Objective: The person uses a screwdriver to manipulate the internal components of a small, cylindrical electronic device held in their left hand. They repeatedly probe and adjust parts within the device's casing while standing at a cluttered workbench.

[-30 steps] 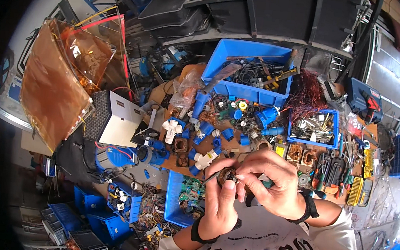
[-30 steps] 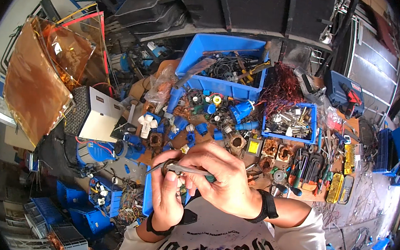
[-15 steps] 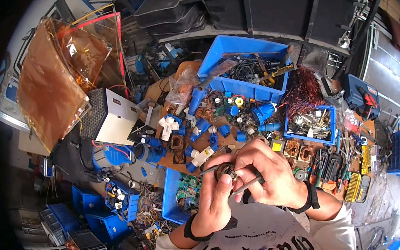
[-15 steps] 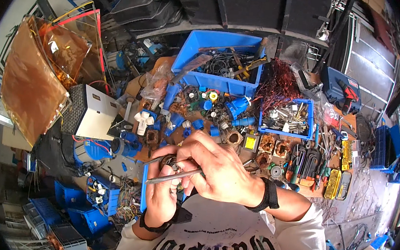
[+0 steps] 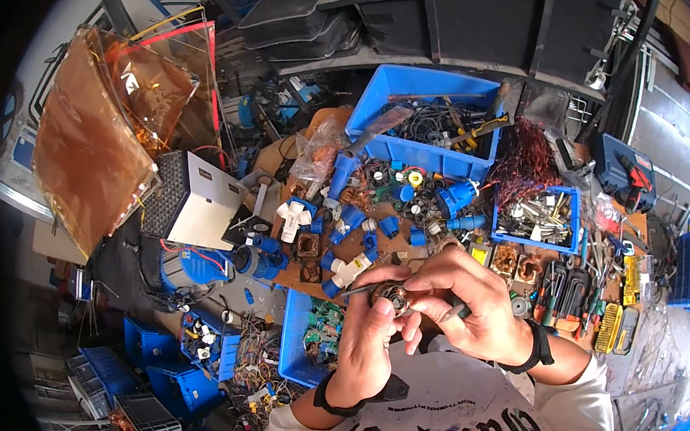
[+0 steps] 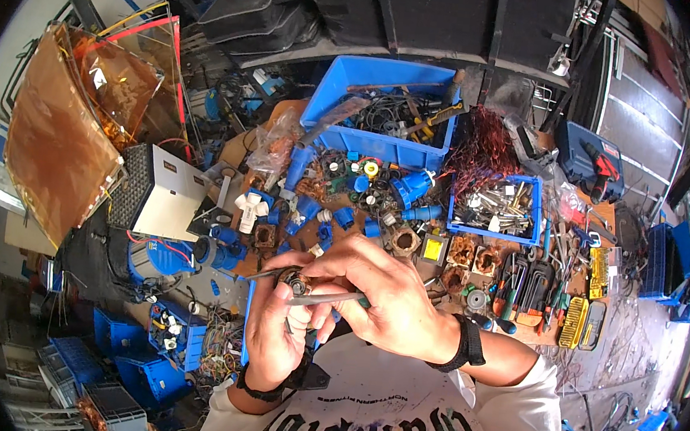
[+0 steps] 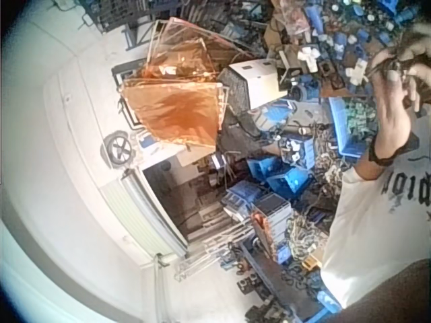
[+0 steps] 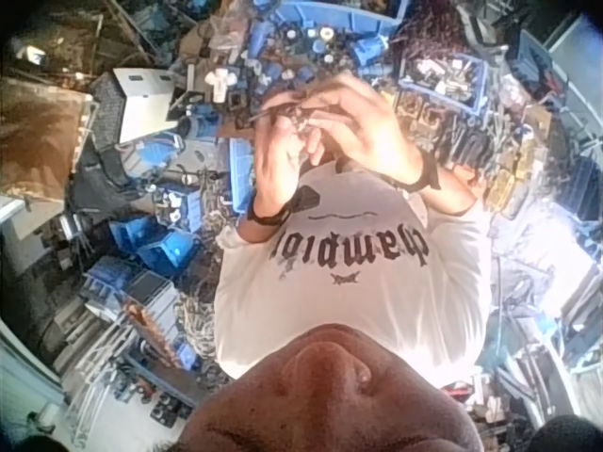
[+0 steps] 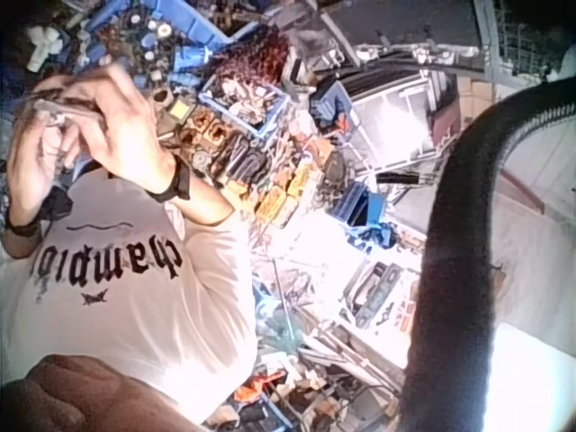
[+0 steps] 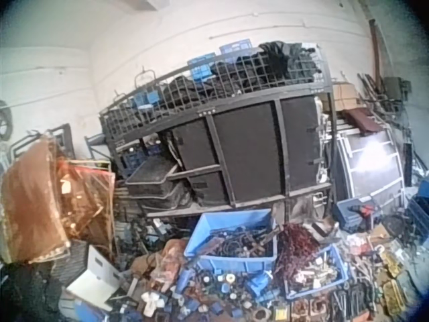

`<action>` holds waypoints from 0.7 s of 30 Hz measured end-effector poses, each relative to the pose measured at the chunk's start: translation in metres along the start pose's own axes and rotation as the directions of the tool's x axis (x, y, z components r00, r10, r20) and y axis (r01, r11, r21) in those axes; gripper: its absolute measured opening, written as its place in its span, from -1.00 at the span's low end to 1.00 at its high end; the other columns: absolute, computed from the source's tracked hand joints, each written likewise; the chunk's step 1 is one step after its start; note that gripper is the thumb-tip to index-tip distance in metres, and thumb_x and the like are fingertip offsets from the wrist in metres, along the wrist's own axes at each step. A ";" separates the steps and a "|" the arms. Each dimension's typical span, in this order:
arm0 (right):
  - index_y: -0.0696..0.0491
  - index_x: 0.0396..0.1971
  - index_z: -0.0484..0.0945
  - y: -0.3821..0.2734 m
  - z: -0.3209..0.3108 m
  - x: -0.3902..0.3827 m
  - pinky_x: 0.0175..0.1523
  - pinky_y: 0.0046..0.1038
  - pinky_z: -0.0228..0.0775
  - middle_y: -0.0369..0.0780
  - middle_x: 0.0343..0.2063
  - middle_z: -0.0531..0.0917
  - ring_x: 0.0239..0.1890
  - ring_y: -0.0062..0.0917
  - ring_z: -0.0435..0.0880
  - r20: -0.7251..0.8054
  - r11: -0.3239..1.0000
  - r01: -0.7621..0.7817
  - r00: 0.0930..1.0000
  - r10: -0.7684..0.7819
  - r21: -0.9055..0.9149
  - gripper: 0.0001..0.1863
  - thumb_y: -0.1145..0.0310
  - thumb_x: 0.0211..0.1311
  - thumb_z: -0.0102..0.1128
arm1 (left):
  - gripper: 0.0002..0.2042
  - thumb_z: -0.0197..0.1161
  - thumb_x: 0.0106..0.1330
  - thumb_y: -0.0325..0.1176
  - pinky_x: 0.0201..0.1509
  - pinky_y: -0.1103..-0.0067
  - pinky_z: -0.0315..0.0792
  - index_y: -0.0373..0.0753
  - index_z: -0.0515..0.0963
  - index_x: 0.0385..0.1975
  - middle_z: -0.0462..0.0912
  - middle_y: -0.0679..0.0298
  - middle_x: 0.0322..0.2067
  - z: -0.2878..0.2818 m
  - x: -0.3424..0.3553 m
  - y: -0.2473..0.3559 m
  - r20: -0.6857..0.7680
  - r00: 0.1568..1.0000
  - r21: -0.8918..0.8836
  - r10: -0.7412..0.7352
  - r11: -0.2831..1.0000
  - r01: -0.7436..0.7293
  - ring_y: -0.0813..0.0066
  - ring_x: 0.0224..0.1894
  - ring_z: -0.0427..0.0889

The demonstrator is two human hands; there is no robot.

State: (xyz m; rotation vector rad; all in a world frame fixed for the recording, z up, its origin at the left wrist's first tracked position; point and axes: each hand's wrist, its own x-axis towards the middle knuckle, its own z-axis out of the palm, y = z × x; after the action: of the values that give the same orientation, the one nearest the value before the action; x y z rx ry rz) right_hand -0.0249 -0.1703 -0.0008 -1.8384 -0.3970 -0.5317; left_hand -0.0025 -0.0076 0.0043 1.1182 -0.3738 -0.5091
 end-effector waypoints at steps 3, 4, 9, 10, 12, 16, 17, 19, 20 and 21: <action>0.11 -0.27 0.61 0.002 -0.001 -0.003 -0.27 -0.44 0.49 -0.22 -0.33 0.52 -0.32 -0.41 0.60 0.031 0.994 -0.029 0.999 0.026 0.103 -0.82 0.51 0.09 0.23 | -0.58 -0.16 0.46 -0.12 -0.47 0.63 0.36 -0.34 0.14 0.10 0.38 0.21 -0.29 0.000 -0.002 0.001 0.010 0.999 -0.024 -0.031 0.999 0.032 0.58 -0.43 0.36; 0.11 -0.28 0.62 0.002 -0.002 -0.001 -0.27 -0.44 0.48 -0.22 -0.34 0.52 -0.33 -0.41 0.60 0.028 0.995 -0.014 1.000 0.012 0.100 -0.83 0.51 0.08 0.24 | -0.58 -0.16 0.46 -0.12 -0.47 0.63 0.36 -0.34 0.14 0.10 0.38 0.21 -0.29 0.001 -0.002 0.002 0.006 0.999 -0.028 -0.035 0.999 0.035 0.58 -0.43 0.36; 0.13 -0.31 0.61 0.004 -0.005 0.005 -0.31 -0.45 0.47 -0.21 -0.35 0.50 -0.35 -0.42 0.58 0.033 0.998 0.055 0.998 -0.056 0.033 -0.84 0.54 0.06 0.24 | -0.59 -0.19 0.44 -0.18 -0.55 0.59 0.35 -0.40 0.13 0.09 0.43 0.17 -0.38 0.008 -0.001 0.007 -0.079 0.994 0.005 -0.072 0.997 0.073 0.51 -0.48 0.38; 0.12 -0.31 0.59 0.005 -0.005 0.005 -0.32 -0.45 0.46 -0.21 -0.35 0.49 -0.35 -0.40 0.58 0.030 0.998 0.054 0.998 -0.054 0.017 -0.84 0.54 0.06 0.22 | -0.58 -0.18 0.45 -0.16 -0.53 0.60 0.35 -0.38 0.13 0.10 0.41 0.18 -0.34 0.007 -0.001 0.007 -0.056 0.995 -0.009 -0.085 0.996 0.084 0.53 -0.46 0.38; 0.11 -0.31 0.55 0.006 -0.003 0.004 -0.33 -0.44 0.45 -0.21 -0.36 0.48 -0.35 -0.37 0.58 0.025 0.999 0.051 0.998 -0.051 -0.014 -0.84 0.54 0.05 0.19 | -0.57 -0.16 0.46 -0.12 -0.47 0.62 0.37 -0.34 0.13 0.11 0.38 0.21 -0.25 0.003 -0.001 0.006 -0.011 0.994 -0.037 -0.109 0.993 0.109 0.57 -0.43 0.37; 0.07 -0.34 0.47 0.004 0.000 0.002 -0.34 -0.41 0.45 -0.21 -0.35 0.47 -0.36 -0.32 0.57 0.051 0.996 0.003 0.999 0.001 -0.086 -0.83 0.55 0.01 0.11 | -0.56 -0.15 0.45 -0.10 -0.48 0.62 0.38 -0.34 0.12 0.11 0.38 0.20 -0.22 0.001 -0.001 0.004 0.005 0.994 -0.074 -0.106 0.992 0.106 0.57 -0.43 0.37; 0.07 -0.34 0.46 0.003 0.000 0.002 -0.34 -0.39 0.45 -0.21 -0.36 0.47 -0.36 -0.31 0.57 0.060 0.996 0.001 0.998 0.004 -0.084 -0.83 0.55 0.00 0.10 | -0.56 -0.14 0.45 -0.10 -0.48 0.62 0.38 -0.34 0.12 0.11 0.38 0.19 -0.22 0.001 -0.002 0.004 0.006 0.995 -0.071 -0.104 0.992 0.104 0.56 -0.43 0.37; 0.06 -0.35 0.46 0.004 -0.001 0.001 -0.33 -0.37 0.45 -0.20 -0.36 0.47 -0.36 -0.30 0.56 0.058 0.997 -0.006 0.998 0.011 -0.076 -0.82 0.57 -0.02 0.08 | -0.56 -0.14 0.45 -0.10 -0.48 0.62 0.38 -0.34 0.13 0.10 0.38 0.19 -0.21 0.001 -0.001 0.004 0.020 0.994 -0.081 -0.110 0.991 0.111 0.56 -0.44 0.37; 0.07 -0.35 0.46 0.004 -0.001 0.001 -0.33 -0.37 0.45 -0.20 -0.36 0.47 -0.37 -0.29 0.56 0.053 0.998 -0.008 0.999 0.011 -0.065 -0.81 0.57 -0.03 0.08 | -0.57 -0.14 0.45 -0.11 -0.49 0.62 0.38 -0.34 0.13 0.10 0.38 0.18 -0.21 0.002 0.000 0.004 0.026 0.993 -0.092 -0.115 0.989 0.117 0.56 -0.44 0.37; 0.07 -0.35 0.46 0.004 -0.002 0.000 -0.32 -0.36 0.45 -0.20 -0.36 0.47 -0.37 -0.29 0.56 0.048 0.998 -0.009 0.999 0.012 -0.054 -0.81 0.58 -0.04 0.07 | -0.57 -0.14 0.45 -0.11 -0.49 0.61 0.38 -0.34 0.13 0.10 0.38 0.18 -0.21 0.002 0.001 0.004 0.032 0.992 -0.104 -0.119 0.987 0.122 0.55 -0.44 0.37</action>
State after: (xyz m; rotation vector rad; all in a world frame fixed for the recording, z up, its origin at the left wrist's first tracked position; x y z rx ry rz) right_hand -0.0226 -0.1732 -0.0034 -1.9075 -0.4091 -0.4957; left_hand -0.0020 -0.0082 0.0084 1.0365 -0.2992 -0.6437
